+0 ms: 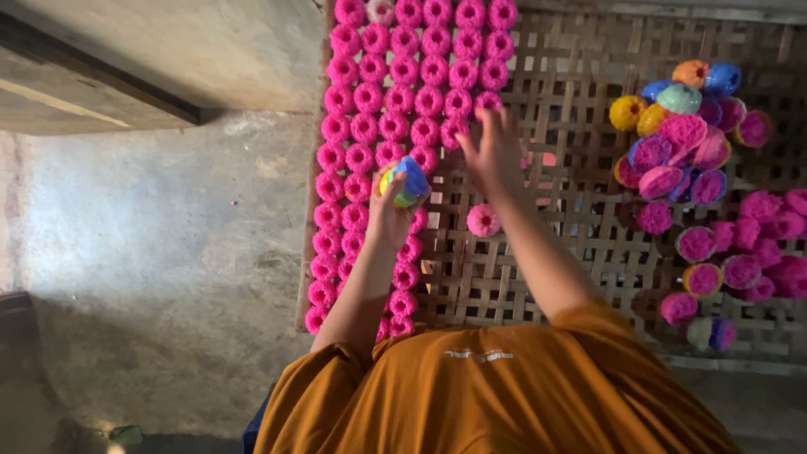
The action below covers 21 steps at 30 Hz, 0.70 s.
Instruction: The person repeatedly picks up pink ring-shaped items and colorful plastic molds from a woven tray, places the rings into the molds, and sets the assembled units aside. The person also moves loose rings and molds around the tray to continue the assembly process.
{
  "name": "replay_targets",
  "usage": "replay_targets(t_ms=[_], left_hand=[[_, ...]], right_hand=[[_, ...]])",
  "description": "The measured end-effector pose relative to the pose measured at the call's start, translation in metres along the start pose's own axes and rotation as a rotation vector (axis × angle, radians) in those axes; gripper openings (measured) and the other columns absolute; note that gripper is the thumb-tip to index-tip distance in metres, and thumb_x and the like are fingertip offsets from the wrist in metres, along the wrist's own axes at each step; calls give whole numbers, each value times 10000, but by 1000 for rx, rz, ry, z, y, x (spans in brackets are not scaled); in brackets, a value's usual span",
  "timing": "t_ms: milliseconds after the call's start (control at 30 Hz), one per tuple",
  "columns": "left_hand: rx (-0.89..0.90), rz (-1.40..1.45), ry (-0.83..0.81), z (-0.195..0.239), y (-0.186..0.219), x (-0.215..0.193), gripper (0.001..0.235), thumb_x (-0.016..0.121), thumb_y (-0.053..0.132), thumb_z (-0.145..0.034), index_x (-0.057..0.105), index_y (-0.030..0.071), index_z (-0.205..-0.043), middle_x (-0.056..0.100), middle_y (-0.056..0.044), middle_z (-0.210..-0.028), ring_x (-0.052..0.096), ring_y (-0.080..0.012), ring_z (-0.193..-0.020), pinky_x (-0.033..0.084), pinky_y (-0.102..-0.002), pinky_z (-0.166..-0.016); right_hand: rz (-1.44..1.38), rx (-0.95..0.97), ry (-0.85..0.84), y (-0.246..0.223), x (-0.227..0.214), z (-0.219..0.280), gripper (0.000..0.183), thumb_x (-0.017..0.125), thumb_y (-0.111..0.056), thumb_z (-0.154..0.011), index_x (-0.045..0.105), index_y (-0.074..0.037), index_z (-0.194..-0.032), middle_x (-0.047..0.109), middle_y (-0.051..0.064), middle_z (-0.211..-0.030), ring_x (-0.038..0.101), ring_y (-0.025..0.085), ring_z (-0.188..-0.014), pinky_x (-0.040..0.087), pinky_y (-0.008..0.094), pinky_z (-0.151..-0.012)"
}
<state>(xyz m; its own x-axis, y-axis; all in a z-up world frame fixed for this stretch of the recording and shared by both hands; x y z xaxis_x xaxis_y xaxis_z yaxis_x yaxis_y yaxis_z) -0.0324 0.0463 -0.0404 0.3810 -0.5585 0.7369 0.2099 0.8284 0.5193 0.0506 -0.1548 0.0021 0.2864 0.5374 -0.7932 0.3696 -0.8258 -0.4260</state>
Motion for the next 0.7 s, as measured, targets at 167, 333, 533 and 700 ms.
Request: replay_targets(t_ms=[167, 333, 533, 700], left_hand=[[-107, 8, -47, 2, -10, -7, 615, 791, 282, -870, 513, 120, -1395, 610, -149, -1300, 652, -283, -1169, 598, -480, -976], [-222, -38, -23, 3, -36, 8, 678, 789, 336, -834, 483, 136, -1405, 596, -126, -1325, 629, -276, -1193, 600, -447, -969], [-420, 210, -162, 27, -44, 29, 782, 815, 435, -855, 465, 78, -1457, 541, -200, -1397, 606, -332, -1203, 599, -414, -927], [-336, 197, -398, 34, -24, 38, 812, 855, 393, -848, 455, 105, -1493, 529, -177, -1422, 606, -297, -1245, 598, -381, -990]], right_hand=[[400, -323, -617, -18, -64, 51, 732, 852, -397, -705, 636, -185, -1372, 652, 120, -1009, 639, 298, -1025, 537, 545, -1035], [-658, 134, -596, -7, -83, 52, 497, 802, -296, -827, 571, -138, -1237, 673, 121, -1094, 710, 245, -988, 604, 421, -861], [-1209, 21, -344, -14, -74, 47, 524, 743, -302, -970, 554, -115, -1422, 605, 85, -1297, 591, 224, -1245, 504, 451, -1092], [-604, -175, -268, -33, -85, 48, 455, 762, -310, -953, 666, -167, -1374, 631, 35, -1475, 464, 317, -1503, 322, 549, -1308]])
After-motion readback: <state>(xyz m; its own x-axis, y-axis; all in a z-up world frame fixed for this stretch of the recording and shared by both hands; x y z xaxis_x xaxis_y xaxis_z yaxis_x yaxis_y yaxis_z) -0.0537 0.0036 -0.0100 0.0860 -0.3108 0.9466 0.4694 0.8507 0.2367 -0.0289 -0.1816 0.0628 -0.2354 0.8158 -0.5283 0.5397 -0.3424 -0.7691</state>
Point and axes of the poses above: each hand's wrist, its own z-axis away from the middle knuckle, its own x-axis out of the palm, y = z × x, the point moved 1 cm from there along -z, towards the middle knuckle
